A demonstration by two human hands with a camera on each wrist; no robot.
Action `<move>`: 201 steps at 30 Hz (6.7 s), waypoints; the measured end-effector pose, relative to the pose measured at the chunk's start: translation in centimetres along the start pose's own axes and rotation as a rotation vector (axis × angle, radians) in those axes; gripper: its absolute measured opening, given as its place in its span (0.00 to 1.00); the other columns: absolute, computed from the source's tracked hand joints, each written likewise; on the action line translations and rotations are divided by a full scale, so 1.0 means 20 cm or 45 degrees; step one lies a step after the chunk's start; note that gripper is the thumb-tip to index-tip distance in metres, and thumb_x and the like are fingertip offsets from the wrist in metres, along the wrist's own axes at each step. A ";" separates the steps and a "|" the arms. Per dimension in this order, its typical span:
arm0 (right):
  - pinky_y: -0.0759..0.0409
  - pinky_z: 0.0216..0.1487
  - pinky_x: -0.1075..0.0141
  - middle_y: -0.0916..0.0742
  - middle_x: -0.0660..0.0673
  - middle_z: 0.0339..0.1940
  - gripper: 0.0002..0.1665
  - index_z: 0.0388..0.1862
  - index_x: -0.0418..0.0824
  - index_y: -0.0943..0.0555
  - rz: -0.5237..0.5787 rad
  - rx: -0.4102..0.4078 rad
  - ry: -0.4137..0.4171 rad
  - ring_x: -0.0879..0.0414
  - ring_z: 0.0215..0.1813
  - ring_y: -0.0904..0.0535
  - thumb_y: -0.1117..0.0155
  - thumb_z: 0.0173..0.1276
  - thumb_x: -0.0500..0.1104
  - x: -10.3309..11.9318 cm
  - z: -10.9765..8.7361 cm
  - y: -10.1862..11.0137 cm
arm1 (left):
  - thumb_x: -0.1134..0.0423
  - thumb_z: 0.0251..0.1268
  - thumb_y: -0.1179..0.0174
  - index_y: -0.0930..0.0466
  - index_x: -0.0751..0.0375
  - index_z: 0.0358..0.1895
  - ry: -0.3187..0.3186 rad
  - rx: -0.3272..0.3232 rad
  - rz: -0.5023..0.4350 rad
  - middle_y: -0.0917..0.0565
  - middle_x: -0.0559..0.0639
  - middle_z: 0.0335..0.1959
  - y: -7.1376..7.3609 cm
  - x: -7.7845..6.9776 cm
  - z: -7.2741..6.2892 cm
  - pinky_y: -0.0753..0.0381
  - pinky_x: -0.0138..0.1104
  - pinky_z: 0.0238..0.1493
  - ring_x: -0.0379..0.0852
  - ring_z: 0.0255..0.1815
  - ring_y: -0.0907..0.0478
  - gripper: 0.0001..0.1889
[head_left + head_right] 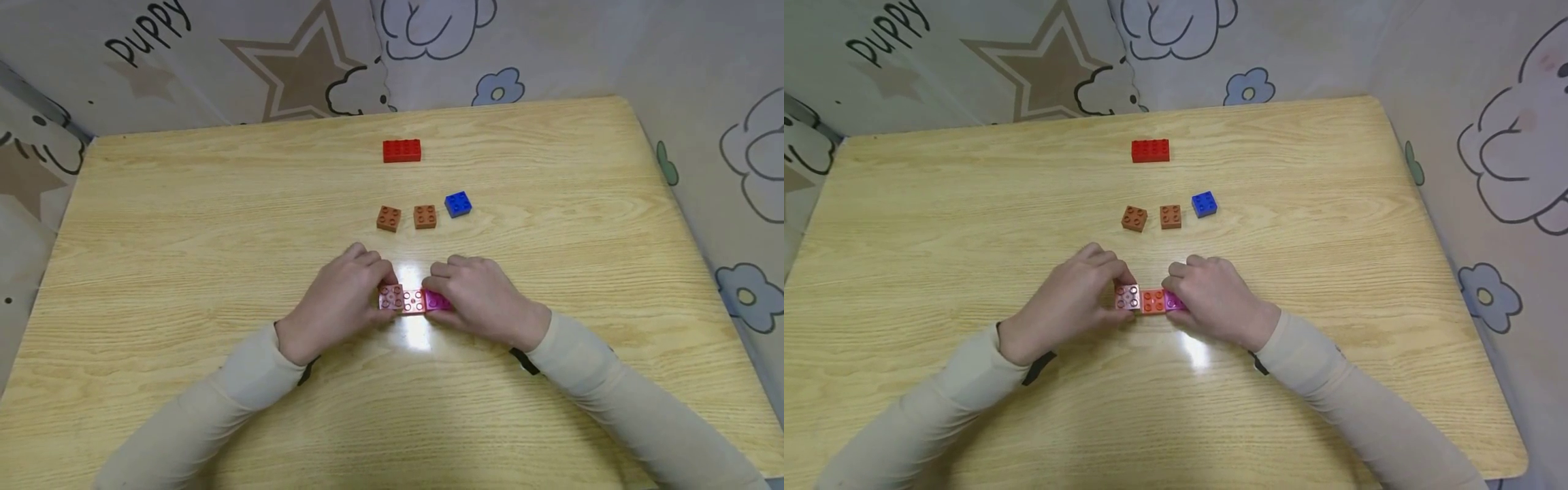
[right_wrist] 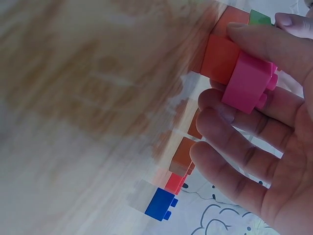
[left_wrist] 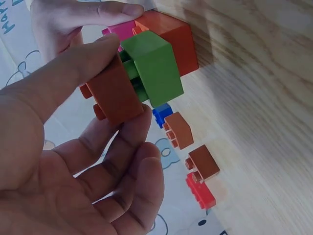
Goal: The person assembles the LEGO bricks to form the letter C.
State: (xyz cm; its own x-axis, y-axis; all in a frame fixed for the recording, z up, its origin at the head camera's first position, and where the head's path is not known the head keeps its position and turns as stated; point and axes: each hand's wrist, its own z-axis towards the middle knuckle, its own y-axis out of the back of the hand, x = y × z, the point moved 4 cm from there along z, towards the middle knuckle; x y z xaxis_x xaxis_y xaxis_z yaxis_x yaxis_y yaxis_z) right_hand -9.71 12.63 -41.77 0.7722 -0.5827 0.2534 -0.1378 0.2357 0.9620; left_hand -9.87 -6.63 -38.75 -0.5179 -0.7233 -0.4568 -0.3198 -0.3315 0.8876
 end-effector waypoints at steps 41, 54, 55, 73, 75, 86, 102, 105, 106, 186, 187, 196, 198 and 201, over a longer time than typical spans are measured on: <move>0.22 0.61 0.45 0.10 0.42 0.50 0.29 0.55 0.37 0.14 0.244 -0.016 -0.200 0.43 0.55 0.15 0.17 0.67 0.56 0.08 0.12 -0.03 | 0.57 0.56 0.14 0.09 0.66 0.45 -0.030 -0.028 0.100 0.13 0.51 0.37 -0.03 -0.04 0.01 0.21 0.41 0.45 0.50 0.40 0.25 0.20; 0.38 0.75 0.31 0.10 0.42 0.51 0.28 0.54 0.38 0.13 0.196 0.006 -0.266 0.40 0.59 0.16 0.17 0.65 0.56 0.07 0.12 -0.03 | 0.56 0.62 0.17 0.09 0.66 0.48 -0.009 -0.081 0.030 0.12 0.52 0.38 -0.04 -0.01 0.00 0.22 0.40 0.43 0.49 0.40 0.26 0.19; 0.39 0.75 0.31 0.10 0.43 0.51 0.28 0.53 0.39 0.13 0.198 0.011 -0.268 0.40 0.59 0.16 0.17 0.65 0.56 0.07 0.12 -0.03 | 0.57 0.62 0.17 0.09 0.66 0.49 0.003 -0.086 0.017 0.12 0.52 0.39 -0.04 -0.01 -0.01 0.22 0.40 0.43 0.49 0.40 0.26 0.19; 0.48 0.76 0.24 0.10 0.45 0.48 0.25 0.51 0.39 0.13 0.238 0.004 -0.263 0.42 0.59 0.16 0.14 0.63 0.51 0.06 0.13 -0.04 | 0.56 0.63 0.18 0.09 0.61 0.38 -0.143 -0.090 0.260 0.19 0.51 0.32 -0.02 -0.06 0.00 0.26 0.41 0.43 0.51 0.38 0.30 0.12; 0.48 0.76 0.24 0.10 0.45 0.47 0.25 0.50 0.39 0.13 0.238 0.006 -0.262 0.42 0.59 0.16 0.14 0.63 0.52 0.06 0.13 -0.04 | 0.55 0.62 0.17 0.10 0.61 0.37 -0.151 -0.083 0.277 0.20 0.51 0.32 -0.02 -0.06 0.00 0.26 0.41 0.41 0.51 0.38 0.30 0.14; 0.32 0.74 0.41 0.09 0.45 0.47 0.25 0.54 0.38 0.12 0.434 -0.150 -0.190 0.48 0.53 0.15 0.15 0.65 0.49 0.03 0.06 0.05 | 0.54 0.62 0.17 0.08 0.62 0.38 -0.130 -0.036 0.239 0.19 0.51 0.32 -0.03 -0.06 0.03 0.28 0.42 0.43 0.51 0.39 0.31 0.15; 0.30 0.73 0.37 0.09 0.45 0.43 0.21 0.46 0.37 0.14 0.330 -0.333 -0.034 0.47 0.50 0.13 0.13 0.61 0.45 0.07 0.07 0.07 | 0.57 0.59 0.16 0.05 0.62 0.41 -0.130 -0.056 0.135 0.18 0.49 0.29 -0.03 -0.04 0.06 0.30 0.41 0.44 0.51 0.36 0.33 0.14; 0.28 0.72 0.37 0.10 0.45 0.44 0.20 0.46 0.37 0.13 0.311 -0.319 -0.027 0.46 0.51 0.14 0.14 0.62 0.44 0.07 0.08 0.08 | 0.56 0.59 0.15 0.05 0.62 0.42 -0.150 -0.078 0.129 0.18 0.49 0.29 -0.03 -0.04 0.06 0.30 0.41 0.43 0.50 0.35 0.34 0.15; 0.28 0.72 0.37 0.10 0.45 0.44 0.20 0.46 0.37 0.13 0.308 -0.317 -0.025 0.45 0.51 0.14 0.14 0.62 0.44 0.07 0.08 0.08 | 0.56 0.59 0.15 0.05 0.62 0.42 -0.156 -0.087 0.129 0.18 0.49 0.29 -0.03 -0.04 0.06 0.31 0.41 0.43 0.50 0.35 0.34 0.15; 0.14 0.49 0.50 0.10 0.44 0.42 0.22 0.47 0.36 0.12 0.043 -0.002 -0.106 0.48 0.42 0.15 0.16 0.66 0.51 -0.01 -0.03 -0.01 | 0.72 0.62 0.25 0.12 0.69 0.54 0.189 -0.003 -0.071 0.15 0.61 0.48 0.01 0.33 0.45 0.24 0.47 0.61 0.59 0.54 0.24 0.17; 0.14 0.49 0.50 0.10 0.44 0.43 0.22 0.47 0.36 0.12 0.044 -0.001 -0.107 0.47 0.43 0.14 0.16 0.66 0.50 -0.01 -0.03 -0.01 | 0.71 0.62 0.24 0.12 0.69 0.53 0.182 -0.002 -0.073 0.15 0.61 0.48 0.01 0.33 0.45 0.24 0.47 0.61 0.59 0.53 0.23 0.16; 0.14 0.49 0.50 0.10 0.43 0.42 0.21 0.46 0.36 0.12 0.045 -0.005 -0.108 0.47 0.43 0.14 0.15 0.65 0.50 -0.01 -0.03 -0.01 | 0.67 0.62 0.21 0.11 0.67 0.50 0.165 -0.007 -0.142 0.14 0.55 0.40 0.07 0.27 0.35 0.24 0.48 0.61 0.55 0.47 0.20 0.15; 0.14 0.48 0.50 0.10 0.43 0.42 0.21 0.46 0.36 0.12 0.041 -0.003 -0.107 0.47 0.43 0.14 0.15 0.65 0.50 -0.01 -0.03 -0.01 | 0.66 0.63 0.20 0.11 0.67 0.51 0.155 -0.012 -0.149 0.14 0.54 0.40 0.08 0.26 0.33 0.24 0.48 0.63 0.55 0.48 0.19 0.16; 0.14 0.48 0.50 0.10 0.44 0.41 0.21 0.46 0.36 0.12 0.040 -0.003 -0.109 0.47 0.42 0.14 0.15 0.66 0.50 -0.02 -0.03 -0.01 | 0.65 0.64 0.20 0.11 0.67 0.52 0.139 -0.031 -0.158 0.12 0.55 0.43 0.09 0.24 0.29 0.23 0.48 0.65 0.55 0.51 0.18 0.16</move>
State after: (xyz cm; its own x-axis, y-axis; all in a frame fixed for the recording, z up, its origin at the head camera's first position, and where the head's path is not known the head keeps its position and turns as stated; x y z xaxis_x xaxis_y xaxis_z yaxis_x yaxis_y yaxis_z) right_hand -9.58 13.22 -42.11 0.7117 -0.6394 0.2910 -0.1596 0.2562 0.9534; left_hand -17.64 -7.17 -39.76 -0.3858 -0.7368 -0.5553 -0.3561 -0.4363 0.8264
